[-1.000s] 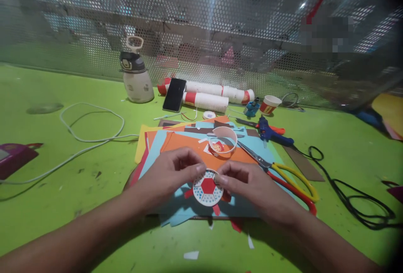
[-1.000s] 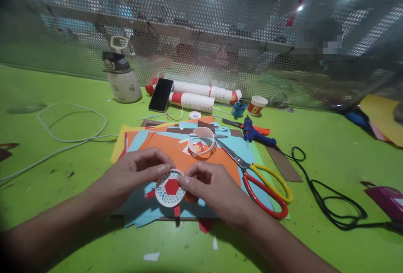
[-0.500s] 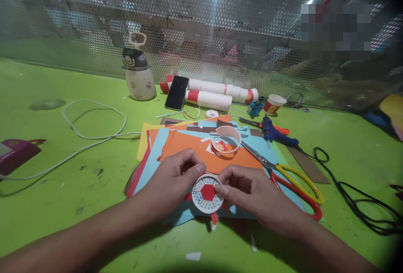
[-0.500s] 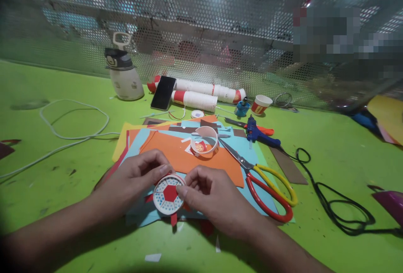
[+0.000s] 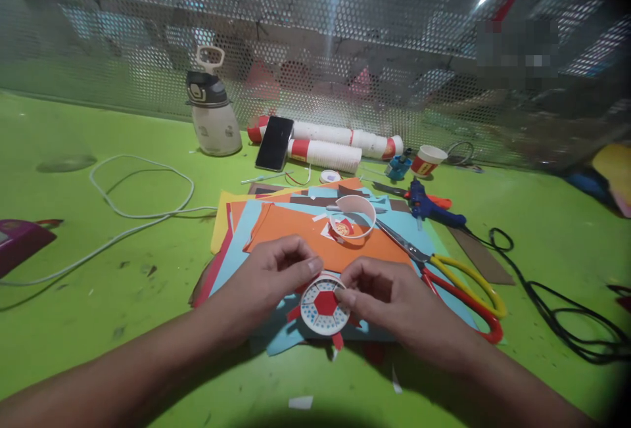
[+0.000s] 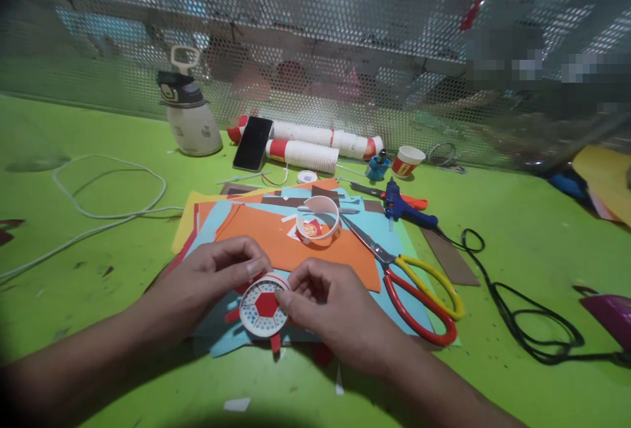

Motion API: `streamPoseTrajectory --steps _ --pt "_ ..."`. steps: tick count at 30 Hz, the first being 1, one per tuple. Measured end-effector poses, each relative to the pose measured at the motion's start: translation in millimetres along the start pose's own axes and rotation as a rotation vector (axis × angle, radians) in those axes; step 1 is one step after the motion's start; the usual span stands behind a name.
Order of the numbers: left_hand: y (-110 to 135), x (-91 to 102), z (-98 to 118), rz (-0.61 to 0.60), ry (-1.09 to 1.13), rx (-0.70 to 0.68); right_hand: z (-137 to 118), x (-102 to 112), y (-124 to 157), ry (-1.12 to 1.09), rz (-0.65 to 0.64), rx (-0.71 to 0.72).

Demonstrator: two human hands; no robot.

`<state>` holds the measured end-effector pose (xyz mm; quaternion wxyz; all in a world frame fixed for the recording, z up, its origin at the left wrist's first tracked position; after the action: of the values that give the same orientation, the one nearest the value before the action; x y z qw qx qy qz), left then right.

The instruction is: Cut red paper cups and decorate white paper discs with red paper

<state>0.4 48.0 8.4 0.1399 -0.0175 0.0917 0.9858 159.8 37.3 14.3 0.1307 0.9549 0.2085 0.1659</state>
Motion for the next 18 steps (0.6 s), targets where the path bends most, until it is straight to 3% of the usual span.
streamPoseTrajectory --steps 5,12,18 --pt "-0.3 -0.3 -3.4 -0.044 0.093 0.042 -0.3 1.0 -1.5 -0.011 -0.005 -0.002" --pt "-1.7 0.6 -3.2 0.006 0.320 0.066 2.5 3.9 -2.6 -0.069 -0.015 0.011" --pt "0.3 -3.4 -6.1 -0.095 0.139 0.096 3.7 4.7 -2.6 -0.080 -0.017 0.023"
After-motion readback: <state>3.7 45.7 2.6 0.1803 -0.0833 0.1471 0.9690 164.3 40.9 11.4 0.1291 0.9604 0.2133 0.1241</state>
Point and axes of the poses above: each hand's wrist, its own y-axis away from the middle knuckle, its own x-axis out of the back of the hand, z = x × y, the point moved 5 cm from there along -y, towards the middle knuckle, and after that the axes turned 3 degrees about z, right-handed, at the moved point
